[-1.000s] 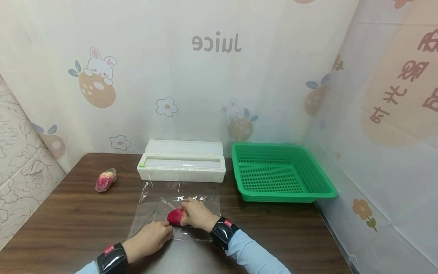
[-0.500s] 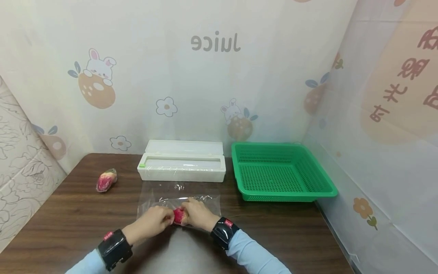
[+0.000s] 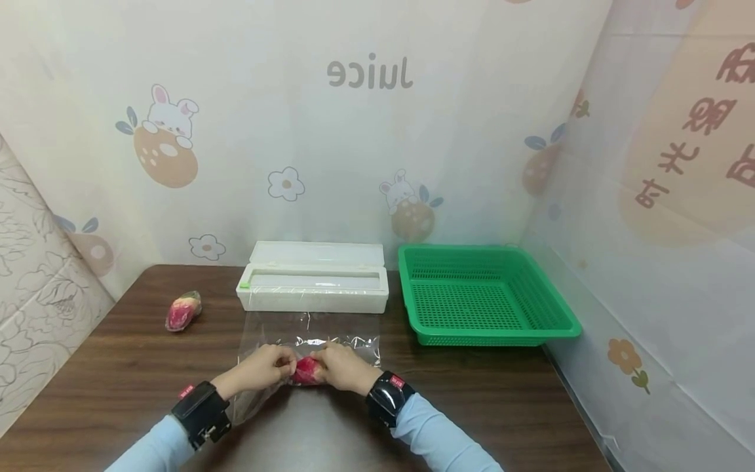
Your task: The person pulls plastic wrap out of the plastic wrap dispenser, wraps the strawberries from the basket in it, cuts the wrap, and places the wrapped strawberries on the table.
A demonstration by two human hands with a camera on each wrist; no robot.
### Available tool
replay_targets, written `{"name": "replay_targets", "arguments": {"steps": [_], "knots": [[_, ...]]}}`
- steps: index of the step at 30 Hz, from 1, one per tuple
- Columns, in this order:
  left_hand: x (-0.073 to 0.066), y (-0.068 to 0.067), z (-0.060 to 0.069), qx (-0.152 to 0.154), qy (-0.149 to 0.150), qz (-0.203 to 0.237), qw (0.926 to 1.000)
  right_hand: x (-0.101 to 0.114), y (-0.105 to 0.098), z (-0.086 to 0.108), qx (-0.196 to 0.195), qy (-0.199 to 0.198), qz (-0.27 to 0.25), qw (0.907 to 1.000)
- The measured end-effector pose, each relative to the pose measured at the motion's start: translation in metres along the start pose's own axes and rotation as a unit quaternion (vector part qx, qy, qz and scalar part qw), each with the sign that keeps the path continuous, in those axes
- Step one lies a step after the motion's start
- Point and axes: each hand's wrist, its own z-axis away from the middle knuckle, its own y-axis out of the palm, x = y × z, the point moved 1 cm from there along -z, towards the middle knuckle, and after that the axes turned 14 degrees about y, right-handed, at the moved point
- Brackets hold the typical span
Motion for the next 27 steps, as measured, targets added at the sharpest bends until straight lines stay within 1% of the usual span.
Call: {"name": "replay_targets", "arguments": {"steps": [6,8,12,15,20,23,27], "knots": [[-0.0004,-0.0003,-0.0038,-0.007,0.003,-0.004,1.0000,0.0001,0.0001,0.0001,0.008,-0.008,0.013,0.9999],[-0.0014,-0.0005,-0.0047,-0.008,0.006,-0.003,0.9999,0.0008,0.0009,-0.0002,0.016,0.002,0.005,0.9999],[-0.0023,-0.0005,-0.0053,-0.007,0.003,0.005,1.0000,0.0040,0.0023,-0.0007,0.037,0.037,-0.030,0.9982],[-0.0028,-0.0005,-0.0054,-0.006,-0.001,0.010,0.9999,0.0068,0.0035,-0.0002,0.026,0.045,-0.025,0.9983],[-0.0028,-0.0006,-0.0051,-0.006,-0.002,0.011,0.9999,0.0090,0.0033,0.0022,-0.016,0.025,0.027,0.9992],[-0.0011,-0.0006,-0.0045,-0.006,-0.003,0.013,0.9999,0.0084,0.0015,0.0021,-0.020,0.011,0.031,0.9993],[0.0003,-0.0016,-0.0028,-0.004,0.003,0.017,0.9998,0.0064,0.0000,0.0010,-0.015,-0.003,0.029,0.9995]]}}
